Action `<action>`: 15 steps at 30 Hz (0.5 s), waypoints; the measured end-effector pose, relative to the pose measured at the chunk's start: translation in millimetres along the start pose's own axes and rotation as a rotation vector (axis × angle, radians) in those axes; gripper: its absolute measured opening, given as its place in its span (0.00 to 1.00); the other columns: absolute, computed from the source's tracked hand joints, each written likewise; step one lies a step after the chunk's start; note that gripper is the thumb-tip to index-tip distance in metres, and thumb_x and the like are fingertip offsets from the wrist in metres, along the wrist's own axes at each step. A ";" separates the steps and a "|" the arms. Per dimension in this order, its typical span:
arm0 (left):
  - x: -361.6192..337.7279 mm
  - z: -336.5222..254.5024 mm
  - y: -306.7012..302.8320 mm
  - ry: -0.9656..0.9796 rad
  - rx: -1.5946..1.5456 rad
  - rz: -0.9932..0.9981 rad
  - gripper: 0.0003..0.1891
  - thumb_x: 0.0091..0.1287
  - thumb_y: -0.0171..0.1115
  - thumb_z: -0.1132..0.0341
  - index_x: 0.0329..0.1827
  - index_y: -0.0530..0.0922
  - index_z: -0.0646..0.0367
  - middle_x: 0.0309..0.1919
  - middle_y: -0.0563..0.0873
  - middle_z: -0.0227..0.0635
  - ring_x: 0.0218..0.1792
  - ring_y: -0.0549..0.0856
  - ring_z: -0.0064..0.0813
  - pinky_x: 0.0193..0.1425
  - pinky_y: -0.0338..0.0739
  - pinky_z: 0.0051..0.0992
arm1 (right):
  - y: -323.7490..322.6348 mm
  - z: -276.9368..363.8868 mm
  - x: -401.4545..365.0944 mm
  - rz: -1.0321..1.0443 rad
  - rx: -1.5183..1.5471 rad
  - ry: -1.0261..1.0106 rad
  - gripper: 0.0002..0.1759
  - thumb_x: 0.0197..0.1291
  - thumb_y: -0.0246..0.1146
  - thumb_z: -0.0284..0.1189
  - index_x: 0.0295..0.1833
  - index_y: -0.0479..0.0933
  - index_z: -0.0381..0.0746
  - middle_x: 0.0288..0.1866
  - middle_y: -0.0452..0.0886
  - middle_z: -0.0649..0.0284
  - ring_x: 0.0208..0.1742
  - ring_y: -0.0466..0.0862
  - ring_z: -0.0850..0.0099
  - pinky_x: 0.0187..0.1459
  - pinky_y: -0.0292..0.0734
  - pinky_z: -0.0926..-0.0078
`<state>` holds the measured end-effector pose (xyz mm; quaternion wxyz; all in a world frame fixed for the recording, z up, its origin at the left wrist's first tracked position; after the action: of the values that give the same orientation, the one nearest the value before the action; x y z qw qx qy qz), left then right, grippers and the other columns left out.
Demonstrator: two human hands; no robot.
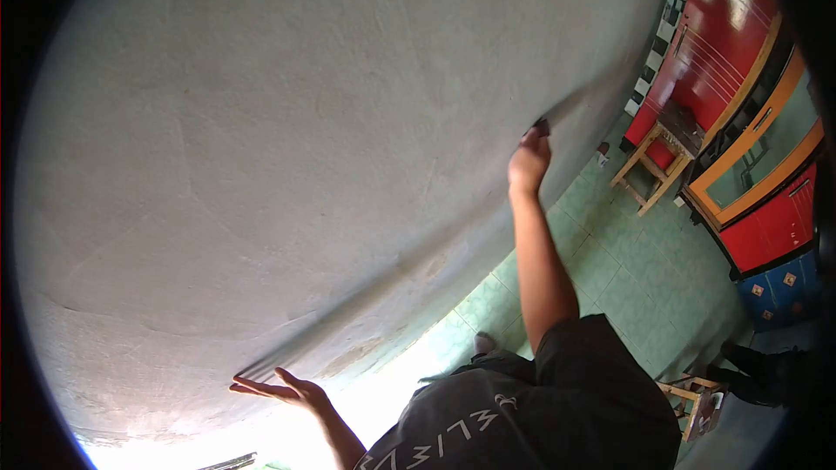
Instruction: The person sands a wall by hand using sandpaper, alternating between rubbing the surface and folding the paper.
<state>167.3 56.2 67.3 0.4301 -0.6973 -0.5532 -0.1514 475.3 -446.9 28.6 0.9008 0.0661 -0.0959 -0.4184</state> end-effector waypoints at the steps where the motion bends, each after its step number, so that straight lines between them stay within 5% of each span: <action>1: -0.4 -1.8 0.8 0.013 0.000 0.006 0.49 0.73 0.43 0.25 0.89 0.42 0.42 0.87 0.34 0.49 0.86 0.35 0.57 0.78 0.41 0.78 | 6.3 5.4 -28.3 -0.005 -0.043 -0.045 0.16 0.82 0.49 0.33 0.40 0.69 0.33 0.32 0.72 0.65 0.35 0.69 0.72 0.43 0.72 0.67; 4: -0.4 1.0 3.6 0.006 0.007 -0.021 0.49 0.73 0.44 0.26 0.89 0.43 0.43 0.87 0.34 0.47 0.86 0.34 0.54 0.79 0.39 0.76 | 15.9 1.1 -162.6 0.238 -0.086 -0.215 0.22 0.83 0.49 0.34 0.64 0.72 0.24 0.36 0.76 0.55 0.41 0.78 0.63 0.57 0.76 0.65; 6: 1.6 1.5 7.7 0.007 0.009 -0.034 0.49 0.74 0.44 0.26 0.89 0.43 0.44 0.87 0.34 0.46 0.86 0.35 0.54 0.80 0.38 0.75 | 18.5 -16.2 -180.0 0.314 -0.222 -0.476 0.23 0.83 0.48 0.35 0.65 0.71 0.24 0.35 0.76 0.53 0.41 0.78 0.65 0.56 0.77 0.64; 7: 1.6 2.0 7.9 0.010 0.020 -0.037 0.48 0.74 0.44 0.27 0.89 0.43 0.44 0.87 0.34 0.46 0.86 0.35 0.54 0.80 0.39 0.75 | 15.0 -12.5 -163.4 0.332 -0.167 -0.371 0.22 0.84 0.47 0.35 0.61 0.72 0.24 0.35 0.76 0.52 0.40 0.79 0.65 0.54 0.77 0.64; 8: 2.0 3.3 6.2 0.011 0.033 -0.040 0.48 0.74 0.44 0.27 0.89 0.43 0.44 0.87 0.34 0.46 0.86 0.36 0.54 0.80 0.40 0.76 | 9.5 -22.2 -122.5 0.312 -0.094 0.023 0.18 0.84 0.48 0.36 0.50 0.73 0.29 0.34 0.76 0.54 0.37 0.76 0.66 0.50 0.76 0.63; 9: 1.6 2.7 5.2 0.018 0.024 -0.021 0.47 0.75 0.43 0.28 0.89 0.44 0.44 0.87 0.34 0.47 0.86 0.37 0.55 0.80 0.41 0.76 | 6.8 -21.8 -79.2 0.100 0.118 0.044 0.19 0.84 0.50 0.37 0.42 0.68 0.32 0.33 0.74 0.59 0.36 0.72 0.68 0.46 0.74 0.63; 13: -13.2 1.8 3.6 0.049 0.023 0.055 0.44 0.76 0.43 0.31 0.88 0.47 0.44 0.87 0.35 0.47 0.86 0.39 0.56 0.79 0.45 0.77 | -20.0 -60.9 64.0 0.036 0.146 -0.009 0.16 0.84 0.50 0.35 0.47 0.72 0.31 0.33 0.71 0.67 0.35 0.68 0.74 0.44 0.73 0.72; 15: -20.2 3.8 8.2 0.066 0.028 0.078 0.44 0.77 0.43 0.31 0.88 0.47 0.44 0.87 0.35 0.47 0.86 0.39 0.56 0.79 0.44 0.77 | -10.7 -29.1 20.8 0.076 0.055 -0.150 0.15 0.83 0.51 0.33 0.47 0.72 0.31 0.33 0.70 0.66 0.35 0.70 0.74 0.44 0.73 0.73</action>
<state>166.7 46.1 47.7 0.4632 -0.7068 -0.5133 -0.1498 487.1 -468.6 0.6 0.9041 0.0557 -0.1772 -0.3849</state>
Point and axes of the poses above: each hand's wrist, its own x-axis towards the middle knuckle, its own y-axis out of the palm, z = x × y, the point moved 5 cm from there along x, towards the middle knuckle
